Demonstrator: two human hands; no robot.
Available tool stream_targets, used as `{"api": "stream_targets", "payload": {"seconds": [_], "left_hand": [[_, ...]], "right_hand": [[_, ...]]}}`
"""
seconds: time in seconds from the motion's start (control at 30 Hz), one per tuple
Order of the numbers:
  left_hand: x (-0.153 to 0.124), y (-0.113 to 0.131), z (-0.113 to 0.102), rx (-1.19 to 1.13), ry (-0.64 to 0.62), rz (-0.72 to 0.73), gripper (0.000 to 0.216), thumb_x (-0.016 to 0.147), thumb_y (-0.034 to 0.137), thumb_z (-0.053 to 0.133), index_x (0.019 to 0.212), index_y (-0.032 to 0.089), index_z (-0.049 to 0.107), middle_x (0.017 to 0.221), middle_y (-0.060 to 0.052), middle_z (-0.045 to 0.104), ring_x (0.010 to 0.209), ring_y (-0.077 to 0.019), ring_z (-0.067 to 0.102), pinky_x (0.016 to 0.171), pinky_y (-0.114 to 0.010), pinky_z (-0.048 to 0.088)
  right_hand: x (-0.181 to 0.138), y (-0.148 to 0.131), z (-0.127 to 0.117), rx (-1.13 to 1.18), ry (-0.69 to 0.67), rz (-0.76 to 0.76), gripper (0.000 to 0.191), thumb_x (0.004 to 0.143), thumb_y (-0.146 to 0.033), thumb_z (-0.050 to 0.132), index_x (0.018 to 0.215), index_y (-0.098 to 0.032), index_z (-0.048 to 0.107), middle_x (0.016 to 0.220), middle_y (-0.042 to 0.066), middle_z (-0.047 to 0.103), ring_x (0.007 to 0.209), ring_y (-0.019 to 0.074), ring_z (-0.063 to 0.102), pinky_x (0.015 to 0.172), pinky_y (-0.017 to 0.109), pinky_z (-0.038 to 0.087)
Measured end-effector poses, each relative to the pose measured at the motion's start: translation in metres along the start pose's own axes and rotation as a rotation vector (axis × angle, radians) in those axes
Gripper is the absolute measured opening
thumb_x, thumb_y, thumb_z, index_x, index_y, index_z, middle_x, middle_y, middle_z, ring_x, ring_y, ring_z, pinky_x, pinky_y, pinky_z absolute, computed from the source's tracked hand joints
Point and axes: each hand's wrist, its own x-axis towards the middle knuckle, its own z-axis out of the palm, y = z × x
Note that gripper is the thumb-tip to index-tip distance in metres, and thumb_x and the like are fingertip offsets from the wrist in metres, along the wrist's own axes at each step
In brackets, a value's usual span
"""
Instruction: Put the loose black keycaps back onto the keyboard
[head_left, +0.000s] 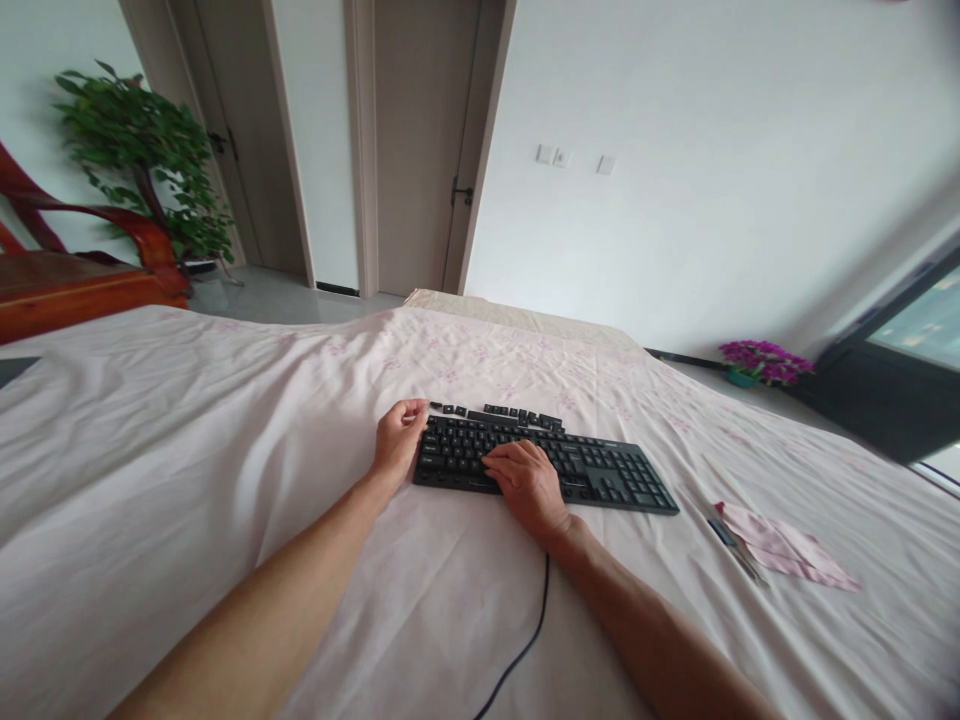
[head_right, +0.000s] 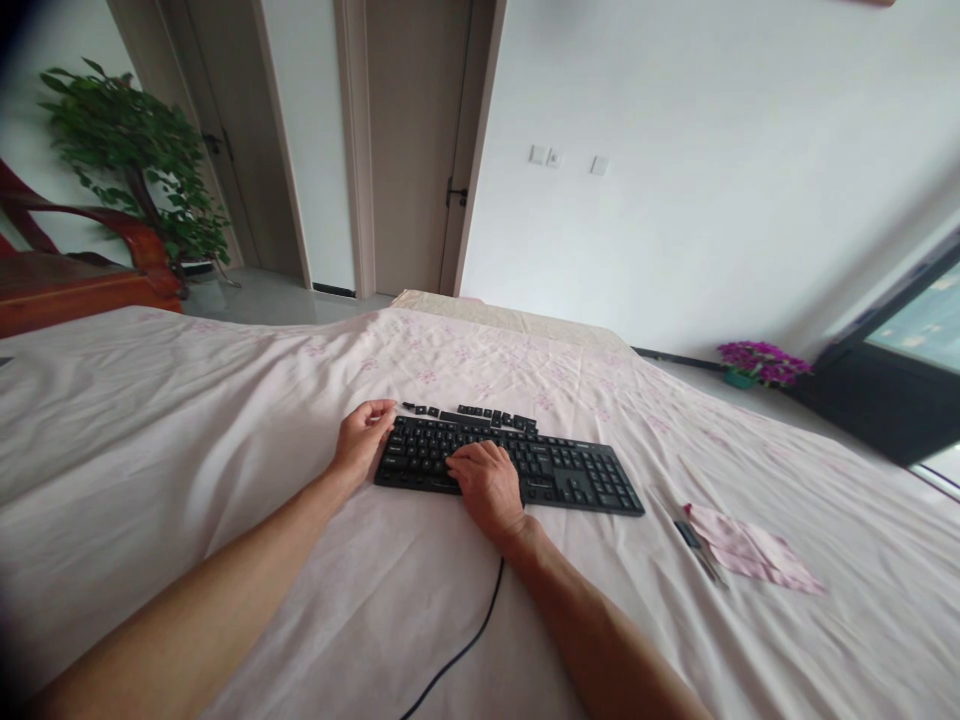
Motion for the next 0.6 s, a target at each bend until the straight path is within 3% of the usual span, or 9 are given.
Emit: {"api": "stream_targets", "payload": {"seconds": [0.37, 0.6], "left_hand": [[-0.0015, 0.0033, 0.0003, -0.006, -0.006, -0.008, 0.044, 0.068, 0.048, 0.066, 0.097, 0.015, 0.066, 0.077, -0.004, 0.064, 0.066, -0.0149, 0.060, 0.056, -0.023, 0.046], [-0.0009, 0.0011, 0.0001, 0.008, -0.010, 0.003, 0.044, 0.068, 0.048, 0.066, 0.097, 0.015, 0.065, 0.077, -0.004, 0.064, 0.066, -0.0142, 0.060, 0.057, -0.023, 0.046]], "right_hand": [[0.0026, 0.0020, -0.0027, 0.005, -0.034, -0.072, 0.018, 0.086, -0.023, 0.059, 0.098, -0.028, 0.071, 0.097, 0.003, 0.067, 0.090, 0.0185, 0.054, 0.080, 0.033, 0.041], [0.0009, 0.0010, -0.0009, 0.065, 0.008, 0.023, 0.016, 0.086, -0.026, 0.060, 0.097, -0.027, 0.071, 0.097, 0.003, 0.068, 0.089, 0.0186, 0.056, 0.082, 0.033, 0.042]]}}
